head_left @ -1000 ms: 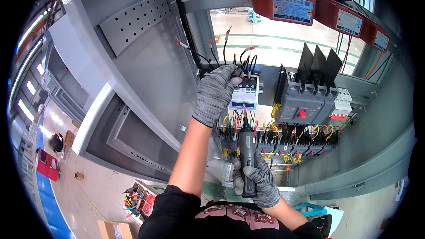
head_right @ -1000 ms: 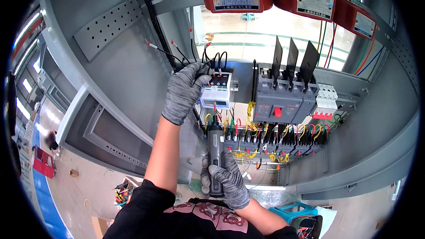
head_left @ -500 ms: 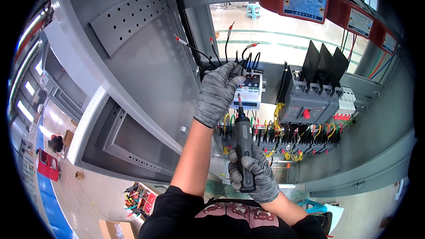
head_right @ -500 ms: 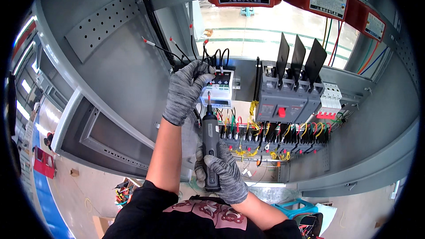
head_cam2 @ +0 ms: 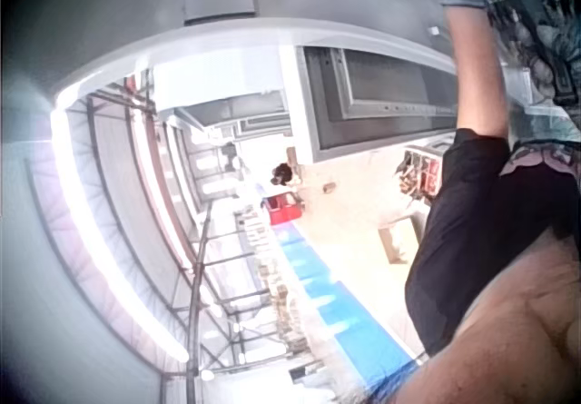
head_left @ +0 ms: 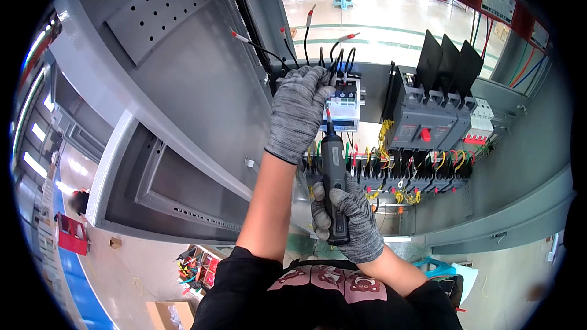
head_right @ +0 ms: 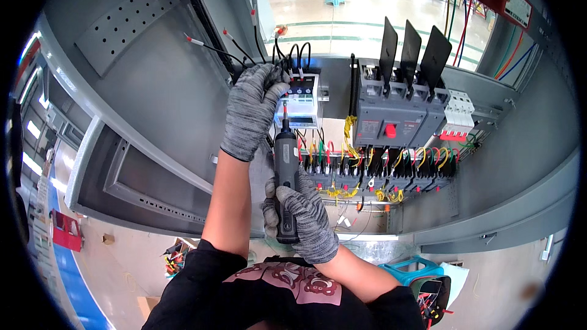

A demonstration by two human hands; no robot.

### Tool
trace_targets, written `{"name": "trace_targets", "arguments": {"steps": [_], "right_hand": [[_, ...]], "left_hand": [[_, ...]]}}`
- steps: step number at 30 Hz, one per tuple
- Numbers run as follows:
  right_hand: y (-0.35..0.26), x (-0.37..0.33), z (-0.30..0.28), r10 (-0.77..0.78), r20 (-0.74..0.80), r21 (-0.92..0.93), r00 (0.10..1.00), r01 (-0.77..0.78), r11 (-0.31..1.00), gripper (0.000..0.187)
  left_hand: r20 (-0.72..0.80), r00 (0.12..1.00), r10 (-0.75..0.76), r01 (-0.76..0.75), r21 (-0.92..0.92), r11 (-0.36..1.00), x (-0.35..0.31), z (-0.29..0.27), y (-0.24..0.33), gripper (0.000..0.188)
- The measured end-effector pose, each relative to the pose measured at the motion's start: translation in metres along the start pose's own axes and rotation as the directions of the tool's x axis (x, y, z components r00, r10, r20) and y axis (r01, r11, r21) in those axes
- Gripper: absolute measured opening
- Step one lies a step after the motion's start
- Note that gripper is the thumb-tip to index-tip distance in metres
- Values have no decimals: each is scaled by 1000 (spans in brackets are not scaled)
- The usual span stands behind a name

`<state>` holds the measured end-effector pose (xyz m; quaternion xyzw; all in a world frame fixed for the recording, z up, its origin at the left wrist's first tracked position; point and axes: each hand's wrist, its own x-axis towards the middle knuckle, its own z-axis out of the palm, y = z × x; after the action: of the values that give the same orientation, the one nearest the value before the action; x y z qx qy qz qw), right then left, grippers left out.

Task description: The person installs red current transformers into an electrical cabinet and then uses a cordless screwdriver to tighten multiple terminal screws on a mounted device. The person handles wires and tools while working inside the open cabinet.

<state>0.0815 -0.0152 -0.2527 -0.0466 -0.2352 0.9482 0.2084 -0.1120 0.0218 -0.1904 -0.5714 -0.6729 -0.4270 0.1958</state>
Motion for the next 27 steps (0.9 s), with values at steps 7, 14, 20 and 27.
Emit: {"name": "trace_targets", "arguments": {"steps": [7, 14, 20, 27], "right_hand": [[0, -3, 3, 29, -50, -24, 998, -31, 999, 31], [5, 3, 5, 19, 26, 31, 999, -19, 999, 23], [13, 5, 16, 33, -16, 145, 999, -30, 989, 21], [14, 7, 20, -16, -54, 48, 998, 19, 999, 27]], "left_hand": [[26, 997, -72, 74, -97, 993, 0, -1, -1, 19], [34, 991, -128, 130, -77, 989, -1, 2, 3, 25], [68, 993, -98, 99, -2, 995, 5, -5, 2, 27], [60, 997, -49, 50, -11, 999, 2, 2, -5, 27]]}}
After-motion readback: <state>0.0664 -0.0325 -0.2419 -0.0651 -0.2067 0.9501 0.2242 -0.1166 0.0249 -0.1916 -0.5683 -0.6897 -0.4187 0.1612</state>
